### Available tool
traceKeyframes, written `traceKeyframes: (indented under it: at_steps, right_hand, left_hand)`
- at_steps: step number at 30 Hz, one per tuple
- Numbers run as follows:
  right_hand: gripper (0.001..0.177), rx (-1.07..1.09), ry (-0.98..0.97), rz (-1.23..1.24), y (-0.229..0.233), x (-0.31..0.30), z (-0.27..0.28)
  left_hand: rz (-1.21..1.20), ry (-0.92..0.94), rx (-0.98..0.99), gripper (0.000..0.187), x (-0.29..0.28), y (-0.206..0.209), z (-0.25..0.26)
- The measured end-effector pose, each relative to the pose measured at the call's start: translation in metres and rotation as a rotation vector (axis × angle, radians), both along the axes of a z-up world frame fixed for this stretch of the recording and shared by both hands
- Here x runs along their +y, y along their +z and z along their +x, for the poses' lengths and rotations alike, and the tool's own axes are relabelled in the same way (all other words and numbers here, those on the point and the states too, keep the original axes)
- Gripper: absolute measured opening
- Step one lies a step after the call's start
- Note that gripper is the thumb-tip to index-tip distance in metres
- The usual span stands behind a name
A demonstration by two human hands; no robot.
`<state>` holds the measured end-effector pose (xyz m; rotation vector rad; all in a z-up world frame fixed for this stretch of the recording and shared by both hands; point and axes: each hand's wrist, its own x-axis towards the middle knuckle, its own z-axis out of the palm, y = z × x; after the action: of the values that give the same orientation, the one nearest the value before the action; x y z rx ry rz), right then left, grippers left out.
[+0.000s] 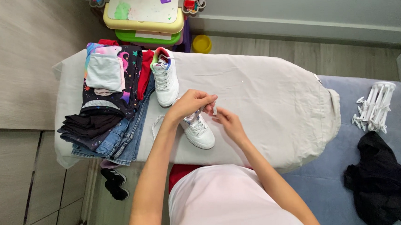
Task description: The person is threading laces into a pair of white sneakers.
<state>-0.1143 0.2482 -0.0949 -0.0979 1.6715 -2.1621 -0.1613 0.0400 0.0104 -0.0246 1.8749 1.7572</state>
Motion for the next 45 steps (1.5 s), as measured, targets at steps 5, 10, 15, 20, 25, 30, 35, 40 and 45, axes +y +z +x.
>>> traceKeyframes:
  at_steps: [5, 10, 15, 20, 25, 30, 35, 40, 45]
  right_hand:
    - [0.027, 0.205, 0.081, 0.358, 0.023, -0.017, 0.009]
    - [0.023, 0.563, 0.039, 0.318, -0.004, -0.028, -0.007]
    - [0.019, -0.005, 0.008, 0.061, -0.012, -0.042, -0.009]
    - [0.015, 0.004, -0.094, 0.106, 0.012, -0.048, -0.007]
    - [0.014, 0.066, -0.105, 0.258, 0.018, -0.051, -0.001]
    - [0.014, 0.188, -0.181, 0.350, 0.044, -0.054, 0.003]
    - [0.014, 0.213, -0.190, 0.437, 0.048, -0.052, 0.005]
    - [0.016, 0.067, -0.161, 0.162, 0.009, -0.052, -0.008]
    - [0.020, -0.124, -0.080, 0.088, -0.007, -0.056, -0.011]
  left_hand:
    - [0.092, 0.076, -0.047, 0.030, 0.011, -0.008, -0.007]
    - [0.045, 0.161, -0.083, 0.027, 0.006, -0.015, -0.006]
    - [-0.543, 0.294, 0.345, 0.021, -0.014, -0.014, 0.023]
    - [-0.749, 0.332, 0.450, 0.014, -0.023, -0.009, 0.074]
    - [-0.756, 0.325, 0.420, 0.013, -0.014, -0.010, 0.087]
    - [-0.661, 0.440, 0.490, 0.013, -0.006, -0.023, 0.090]
    - [-0.658, 0.483, 0.600, 0.015, 0.001, -0.045, 0.088]
    - [-0.743, 0.438, 0.557, 0.019, 0.007, -0.036, 0.085]
    - [-0.854, 0.333, 0.528, 0.013, 0.003, -0.038, 0.083]
